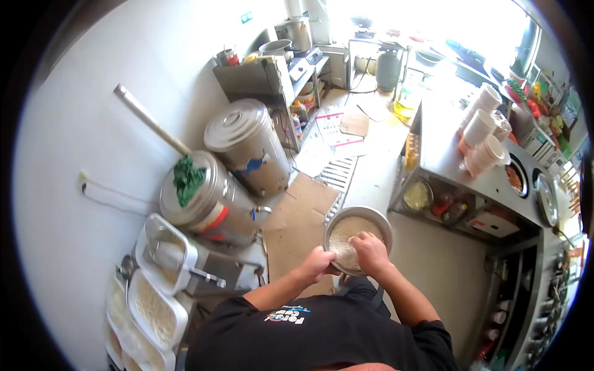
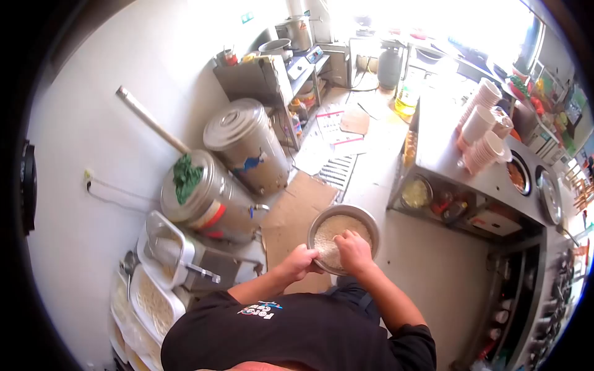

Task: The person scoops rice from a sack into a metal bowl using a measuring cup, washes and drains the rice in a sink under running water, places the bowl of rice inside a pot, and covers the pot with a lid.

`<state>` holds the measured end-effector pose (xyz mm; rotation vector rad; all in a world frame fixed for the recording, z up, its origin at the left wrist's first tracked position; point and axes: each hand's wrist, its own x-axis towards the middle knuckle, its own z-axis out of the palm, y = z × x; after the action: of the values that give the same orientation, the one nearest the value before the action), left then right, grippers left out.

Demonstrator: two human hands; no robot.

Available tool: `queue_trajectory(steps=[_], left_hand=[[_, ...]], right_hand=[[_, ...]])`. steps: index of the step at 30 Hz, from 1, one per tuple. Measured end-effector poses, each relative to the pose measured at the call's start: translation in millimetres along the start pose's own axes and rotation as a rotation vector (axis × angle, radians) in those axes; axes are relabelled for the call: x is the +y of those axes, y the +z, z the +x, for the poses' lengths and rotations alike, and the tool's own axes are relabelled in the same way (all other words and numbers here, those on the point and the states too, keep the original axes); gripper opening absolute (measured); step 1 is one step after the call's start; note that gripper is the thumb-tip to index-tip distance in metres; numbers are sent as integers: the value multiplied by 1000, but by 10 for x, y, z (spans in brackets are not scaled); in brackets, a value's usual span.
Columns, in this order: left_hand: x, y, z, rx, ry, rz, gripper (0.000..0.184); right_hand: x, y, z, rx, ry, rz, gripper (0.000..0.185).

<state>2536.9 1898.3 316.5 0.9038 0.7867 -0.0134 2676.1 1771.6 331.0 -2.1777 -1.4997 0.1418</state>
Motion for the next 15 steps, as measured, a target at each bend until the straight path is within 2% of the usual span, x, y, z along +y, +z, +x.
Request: queue_trajectory(steps=[3,5,7,9,11,13,15], left_hand=[[645,100,960,-9,2,23,16],[1129,194,1495,7,8,45,21],[1660,274,2075,10,18,24,24],[2056,313,2552,137,0,17,26],[2694,419,3007,106,27,91,24],[3094,439,3554,144,40,28,23],[3561,496,4089,99,42,-1,29]], right_hand=[[796,140,999,-74,69,31,11],[1239,124,1668,11,21,143,7],[1628,9,2426,-43,-38,87,5],[2003,-128,3103,-67,-150,112,11],[2242,-368,3727,-101,-177,90,13],[2561,-517,4334,-138,-149,108,15],[2963,-555,4909,-107,-126,115,12]])
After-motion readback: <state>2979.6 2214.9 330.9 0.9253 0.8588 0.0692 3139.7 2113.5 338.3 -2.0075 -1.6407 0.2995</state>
